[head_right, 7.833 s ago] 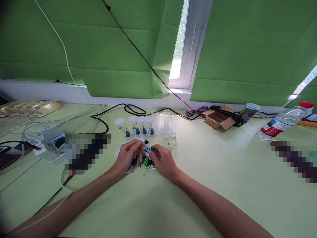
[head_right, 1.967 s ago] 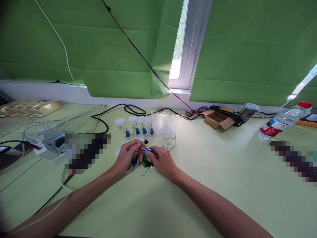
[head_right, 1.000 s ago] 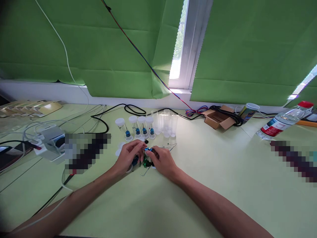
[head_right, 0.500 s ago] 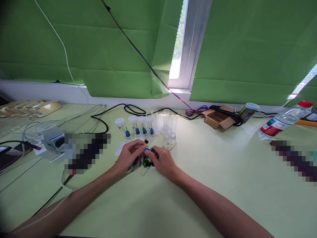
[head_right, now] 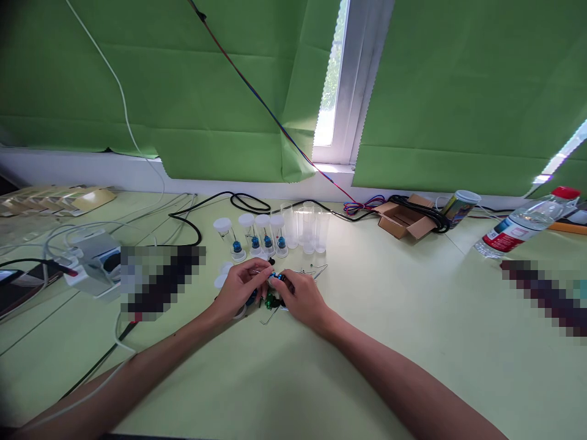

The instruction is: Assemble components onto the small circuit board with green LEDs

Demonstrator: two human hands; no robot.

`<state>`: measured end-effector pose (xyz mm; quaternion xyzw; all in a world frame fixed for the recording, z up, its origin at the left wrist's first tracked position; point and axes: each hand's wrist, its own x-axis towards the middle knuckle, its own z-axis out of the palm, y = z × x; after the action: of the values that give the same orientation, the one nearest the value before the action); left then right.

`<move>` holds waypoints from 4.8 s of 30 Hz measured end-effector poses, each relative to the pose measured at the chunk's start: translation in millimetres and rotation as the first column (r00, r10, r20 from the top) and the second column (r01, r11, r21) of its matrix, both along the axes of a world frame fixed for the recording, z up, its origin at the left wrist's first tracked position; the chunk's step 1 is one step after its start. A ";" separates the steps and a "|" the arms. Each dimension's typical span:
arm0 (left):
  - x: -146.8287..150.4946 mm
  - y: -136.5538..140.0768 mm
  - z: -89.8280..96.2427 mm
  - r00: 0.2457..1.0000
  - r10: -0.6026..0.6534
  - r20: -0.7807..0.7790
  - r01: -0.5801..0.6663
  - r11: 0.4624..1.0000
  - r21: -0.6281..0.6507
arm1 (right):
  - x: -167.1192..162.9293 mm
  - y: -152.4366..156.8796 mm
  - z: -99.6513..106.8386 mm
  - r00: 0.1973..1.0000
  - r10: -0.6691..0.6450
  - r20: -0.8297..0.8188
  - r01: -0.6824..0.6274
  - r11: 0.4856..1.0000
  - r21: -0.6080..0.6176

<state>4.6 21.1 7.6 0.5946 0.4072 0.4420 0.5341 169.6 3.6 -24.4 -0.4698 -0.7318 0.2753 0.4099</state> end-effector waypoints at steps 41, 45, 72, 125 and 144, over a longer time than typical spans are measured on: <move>1.6 -1.0 5.2 1.000 0.005 -0.018 -0.005 1.000 -0.013 | 0.0 0.0 1.5 1.000 0.014 0.022 -0.014 1.000 0.006; 1.4 -1.2 5.6 1.000 -0.004 -0.019 0.004 1.000 -0.014 | 0.0 0.0 1.4 1.000 0.010 0.028 -0.011 1.000 0.012; -0.9 2.3 -0.3 1.000 -0.013 -0.018 0.013 1.000 0.000 | 0.4 2.3 -5.3 0.999 0.018 -0.032 -0.019 1.000 -0.011; -1.0 3.3 -7.1 0.997 0.000 0.074 -0.010 0.991 0.131 | -1.5 1.2 -1.2 0.998 -0.042 -0.039 0.044 0.999 0.027; -4.2 -11.0 5.5 0.993 0.066 -0.096 -0.037 0.960 0.276 | -0.4 -3.4 -5.5 0.988 -0.106 -0.111 0.126 0.974 0.190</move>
<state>0.4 10.2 13.0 0.6743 0.3847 0.4762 0.4130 169.2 0.3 -29.9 -0.4548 -0.7052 0.2005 0.5056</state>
